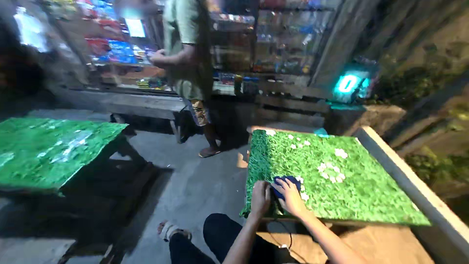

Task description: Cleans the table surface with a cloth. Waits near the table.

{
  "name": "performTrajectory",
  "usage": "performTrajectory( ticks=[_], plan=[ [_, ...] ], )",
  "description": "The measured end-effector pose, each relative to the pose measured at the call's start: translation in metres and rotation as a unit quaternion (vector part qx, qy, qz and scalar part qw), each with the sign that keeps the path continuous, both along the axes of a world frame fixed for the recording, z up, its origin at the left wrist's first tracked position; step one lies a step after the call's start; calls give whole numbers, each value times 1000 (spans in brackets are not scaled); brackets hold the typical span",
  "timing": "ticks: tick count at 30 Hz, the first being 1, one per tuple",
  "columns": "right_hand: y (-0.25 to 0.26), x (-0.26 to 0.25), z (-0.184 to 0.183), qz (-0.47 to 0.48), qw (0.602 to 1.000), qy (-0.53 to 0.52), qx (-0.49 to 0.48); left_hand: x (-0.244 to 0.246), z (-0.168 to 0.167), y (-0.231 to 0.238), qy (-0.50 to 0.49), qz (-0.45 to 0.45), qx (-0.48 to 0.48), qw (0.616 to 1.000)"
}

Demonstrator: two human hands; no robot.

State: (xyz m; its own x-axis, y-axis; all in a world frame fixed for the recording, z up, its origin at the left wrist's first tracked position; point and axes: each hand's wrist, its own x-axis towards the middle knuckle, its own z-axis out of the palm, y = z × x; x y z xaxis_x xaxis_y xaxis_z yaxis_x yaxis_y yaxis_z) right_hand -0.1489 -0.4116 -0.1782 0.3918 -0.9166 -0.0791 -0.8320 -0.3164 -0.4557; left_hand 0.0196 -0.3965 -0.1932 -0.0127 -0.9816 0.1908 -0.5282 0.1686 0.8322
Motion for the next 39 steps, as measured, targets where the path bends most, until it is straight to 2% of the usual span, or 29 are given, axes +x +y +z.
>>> performTrajectory(
  ticks=[3,6,11,14,17,20,23,25,28,31,34,37,39],
  plan=[
    [57,-33,0,-51,999,8,14,-3,1,-3,-30,-17,9,999],
    [54,-30,0,-89,996,6,26,-4,-2,-2,-37,-20,-12,999],
    [-61,6,5,-127,991,17,35,-5,-1,0,-24,-1,-44,999],
    [-134,34,-10,-156,988,1,22,-5,-4,-2,-17,8,-52,998],
    [-165,43,-23,-139,990,4,8,-5,-8,-1,-13,16,-67,998],
    [-147,6,-15,-104,994,5,13,-5,-10,0,-15,22,-78,997],
    [-116,-84,-14,-197,980,8,-24,-6,-9,1,-12,27,-83,996],
    [-89,-163,-20,-308,950,12,-46,-5,-8,3,-12,36,-90,995],
    [-29,-274,-16,-468,882,20,-54,-4,-11,3,7,45,-102,994],
    [24,-342,-8,-572,819,33,-14,-4,-13,2,44,58,-110,991],
    [35,-350,-9,-582,811,55,-3,-3,-13,0,69,62,-112,989],
    [30,-303,2,-596,801,53,0,-2,-16,-2,76,57,-109,989],
    [22,-259,4,-569,821,47,-3,-1,-17,-2,78,60,-122,988]
  ],
)
